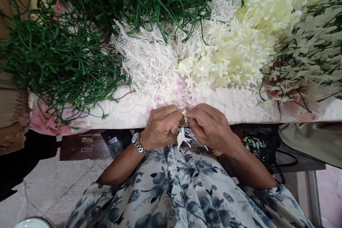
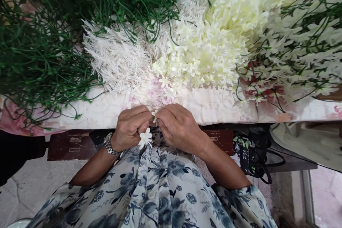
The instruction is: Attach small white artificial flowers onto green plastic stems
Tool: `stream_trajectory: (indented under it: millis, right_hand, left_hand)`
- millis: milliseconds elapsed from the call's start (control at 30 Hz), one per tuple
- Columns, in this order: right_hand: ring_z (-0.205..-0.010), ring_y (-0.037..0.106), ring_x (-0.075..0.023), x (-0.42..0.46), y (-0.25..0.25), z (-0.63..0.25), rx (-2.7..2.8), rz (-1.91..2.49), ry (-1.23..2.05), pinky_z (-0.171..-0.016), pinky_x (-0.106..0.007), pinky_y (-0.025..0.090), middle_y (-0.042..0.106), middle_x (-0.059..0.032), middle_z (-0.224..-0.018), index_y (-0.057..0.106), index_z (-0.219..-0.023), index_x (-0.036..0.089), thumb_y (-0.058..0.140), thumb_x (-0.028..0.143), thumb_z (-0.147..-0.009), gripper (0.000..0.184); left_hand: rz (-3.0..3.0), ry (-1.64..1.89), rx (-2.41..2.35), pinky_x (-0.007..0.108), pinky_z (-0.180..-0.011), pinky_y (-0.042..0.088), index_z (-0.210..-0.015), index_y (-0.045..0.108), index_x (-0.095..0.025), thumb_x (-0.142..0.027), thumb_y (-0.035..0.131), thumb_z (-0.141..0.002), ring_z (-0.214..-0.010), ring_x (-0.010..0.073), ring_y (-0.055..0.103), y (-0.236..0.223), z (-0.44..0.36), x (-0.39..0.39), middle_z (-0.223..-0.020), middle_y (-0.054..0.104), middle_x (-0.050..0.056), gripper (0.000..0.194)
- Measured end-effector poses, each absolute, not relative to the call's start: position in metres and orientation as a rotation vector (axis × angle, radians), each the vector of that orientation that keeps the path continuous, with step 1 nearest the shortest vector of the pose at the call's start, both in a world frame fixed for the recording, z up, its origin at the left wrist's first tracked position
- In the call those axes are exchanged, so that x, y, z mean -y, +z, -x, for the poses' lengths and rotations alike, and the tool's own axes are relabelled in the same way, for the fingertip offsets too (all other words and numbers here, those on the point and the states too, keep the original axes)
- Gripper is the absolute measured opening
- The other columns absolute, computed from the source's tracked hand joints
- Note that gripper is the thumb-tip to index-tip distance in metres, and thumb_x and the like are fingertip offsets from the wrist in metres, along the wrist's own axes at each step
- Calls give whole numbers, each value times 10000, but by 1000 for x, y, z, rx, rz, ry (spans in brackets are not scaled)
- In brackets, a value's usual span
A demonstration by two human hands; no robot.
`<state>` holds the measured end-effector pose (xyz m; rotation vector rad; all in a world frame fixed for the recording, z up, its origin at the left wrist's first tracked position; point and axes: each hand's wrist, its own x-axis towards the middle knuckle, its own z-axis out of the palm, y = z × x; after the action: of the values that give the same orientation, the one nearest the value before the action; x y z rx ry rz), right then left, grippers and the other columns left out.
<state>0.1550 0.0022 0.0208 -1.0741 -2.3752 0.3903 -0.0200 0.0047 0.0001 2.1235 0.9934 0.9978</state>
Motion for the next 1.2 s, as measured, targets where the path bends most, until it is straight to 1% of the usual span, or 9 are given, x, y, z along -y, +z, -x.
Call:
stream_trajectory:
  millis: [167,333,467,567,733,800,933,1033,1200]
  right_hand:
    - [-669,507,-133,-1,20,-153,2352,1093,439,-603,-243,434,579,-28,-702,507,-829,176,431,53,-819,145]
    - [-630,497,-122,-1,20,-152,2313,1136,482,-574,-232,415,547,-19,-666,508,-821,173,423,72,-835,133]
    - [-617,489,-123,1,18,-150,2308,1186,488,-576,-232,412,527,-10,-654,509,-814,179,419,99,-847,125]
    - [-618,494,-129,2,15,-147,2300,1193,462,-578,-240,409,527,-16,-656,513,-807,172,424,117,-854,115]
    - [-615,492,-127,1,17,-146,2297,1257,465,-570,-246,397,530,-21,-667,527,-804,164,425,140,-866,122]
    - [-632,509,-117,0,20,-149,2266,1250,547,-574,-232,402,549,-16,-688,540,-833,165,430,132,-864,119]
    - [-692,561,-106,-2,27,-158,2203,1201,713,-604,-212,425,603,-20,-748,561,-890,157,452,125,-859,117]
    - [-715,568,-110,-3,30,-162,2207,1150,736,-633,-222,439,610,-27,-760,569,-898,148,455,126,-861,122]
    - [-741,561,-126,-5,32,-165,2255,1069,637,-658,-249,451,614,-56,-776,566,-877,128,462,126,-858,106]
  left_hand:
    - [-2137,1001,-979,230,-471,234,-578,295,-195,-9,359,-623,-505,87,298,0,19,-5,-564,324,-34,202]
    - [-2196,1007,-1018,234,-464,221,-581,300,-198,-24,363,-644,-501,93,270,-2,18,-5,-564,295,-38,195]
    - [-2214,1020,-1041,247,-466,204,-575,272,-203,-24,381,-601,-495,94,248,-4,17,-4,-566,270,-41,211]
    - [-2234,1032,-1079,254,-471,204,-571,273,-203,-26,394,-617,-501,100,250,-5,15,-4,-568,269,-38,220]
    - [-2157,983,-1130,236,-467,220,-559,323,-191,-4,404,-630,-503,93,294,-2,15,-4,-569,312,-35,216]
    - [-2080,952,-1090,221,-477,254,-584,401,-177,-6,416,-657,-516,89,343,0,17,-5,-579,360,-31,186]
    - [-1921,913,-993,210,-529,341,-745,567,-151,-54,477,-721,-575,93,445,7,21,-7,-633,495,-9,135]
    - [-1794,905,-1042,193,-516,353,-710,587,-142,-89,511,-746,-551,77,459,13,21,-7,-615,527,-13,100]
    - [-1646,856,-1070,157,-469,356,-648,582,-131,-144,552,-761,-505,58,473,22,15,-8,-573,565,-24,118]
